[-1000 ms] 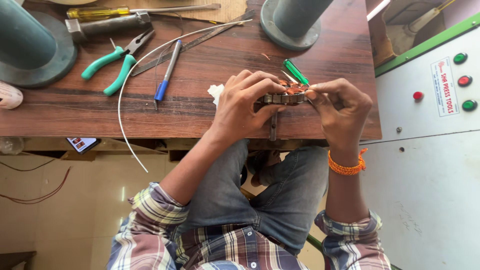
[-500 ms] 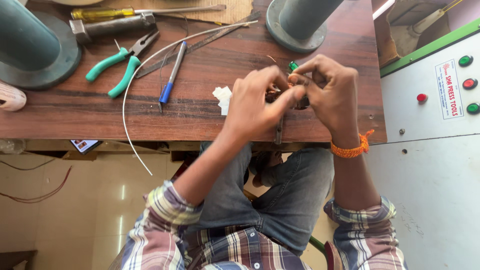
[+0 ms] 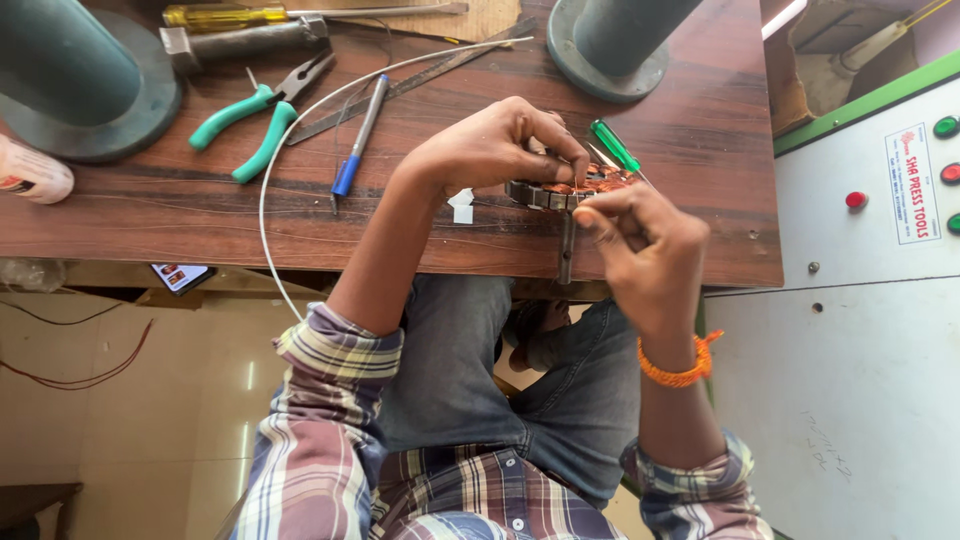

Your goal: The person sits at a workbench reworking the copper windings of an electric motor armature, pressing and tucking copper wire into the slots around the commutator by hand. They rotate the armature to reach different sections, use scissors to trim material, and pick up a screwdriver to work on the windings.

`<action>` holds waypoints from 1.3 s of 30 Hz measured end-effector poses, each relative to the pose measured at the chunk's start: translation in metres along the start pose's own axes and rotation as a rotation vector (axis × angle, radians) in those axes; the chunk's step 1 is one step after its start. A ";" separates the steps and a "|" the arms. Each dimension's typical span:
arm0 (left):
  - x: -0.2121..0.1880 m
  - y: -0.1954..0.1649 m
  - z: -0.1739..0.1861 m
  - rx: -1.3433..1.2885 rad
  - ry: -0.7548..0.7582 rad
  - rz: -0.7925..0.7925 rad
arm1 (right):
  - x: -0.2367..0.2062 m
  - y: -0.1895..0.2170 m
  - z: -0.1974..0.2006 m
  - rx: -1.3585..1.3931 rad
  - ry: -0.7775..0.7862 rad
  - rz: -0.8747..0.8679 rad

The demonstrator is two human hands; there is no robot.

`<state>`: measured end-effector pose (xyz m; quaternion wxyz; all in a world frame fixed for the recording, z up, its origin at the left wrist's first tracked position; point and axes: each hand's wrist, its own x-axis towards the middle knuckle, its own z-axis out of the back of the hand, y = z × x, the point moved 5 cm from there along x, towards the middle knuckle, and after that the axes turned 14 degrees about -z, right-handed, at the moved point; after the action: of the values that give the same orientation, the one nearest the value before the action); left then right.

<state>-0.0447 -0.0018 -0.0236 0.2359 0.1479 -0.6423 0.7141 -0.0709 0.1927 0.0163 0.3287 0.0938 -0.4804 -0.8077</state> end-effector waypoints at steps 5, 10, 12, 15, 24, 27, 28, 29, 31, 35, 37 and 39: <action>0.003 -0.001 0.000 -0.034 0.038 0.145 | -0.015 0.008 -0.018 -0.021 -0.136 0.024; -0.003 -0.005 -0.002 0.032 0.058 0.039 | -0.017 0.007 -0.020 -0.022 -0.132 0.171; -0.011 -0.008 -0.003 0.066 0.056 -0.037 | -0.021 0.000 -0.019 -0.017 -0.127 0.190; -0.025 -0.018 -0.005 0.127 0.006 -0.129 | -0.028 -0.016 -0.021 -0.034 -0.135 0.164; -0.049 -0.043 -0.049 0.662 -0.284 -0.179 | -0.043 -0.091 -0.041 0.283 -0.091 0.067; -0.055 -0.037 -0.066 0.837 -0.421 -0.146 | -0.045 -0.107 -0.041 0.288 -0.137 0.060; -0.056 -0.036 -0.071 0.890 -0.467 -0.160 | -0.046 -0.111 -0.039 0.263 -0.165 0.043; -0.057 -0.035 -0.076 0.941 -0.515 -0.171 | -0.045 -0.111 -0.037 0.260 -0.145 0.100; -0.058 -0.035 -0.083 1.026 -0.595 -0.211 | -0.045 -0.115 -0.027 0.252 -0.119 0.160; -0.058 -0.029 -0.087 1.088 -0.629 -0.236 | -0.042 -0.149 -0.009 0.272 -0.096 0.071; -0.058 -0.028 -0.087 1.064 -0.641 -0.243 | -0.033 -0.170 0.004 0.324 -0.026 0.059; -0.058 -0.027 -0.088 1.038 -0.650 -0.250 | -0.020 -0.185 0.013 0.308 0.020 0.047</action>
<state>0.0265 0.0781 -0.0416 0.0078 0.5270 -0.2282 0.8186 -0.1432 0.2745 -0.1351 0.3339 0.1400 -0.5973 -0.7156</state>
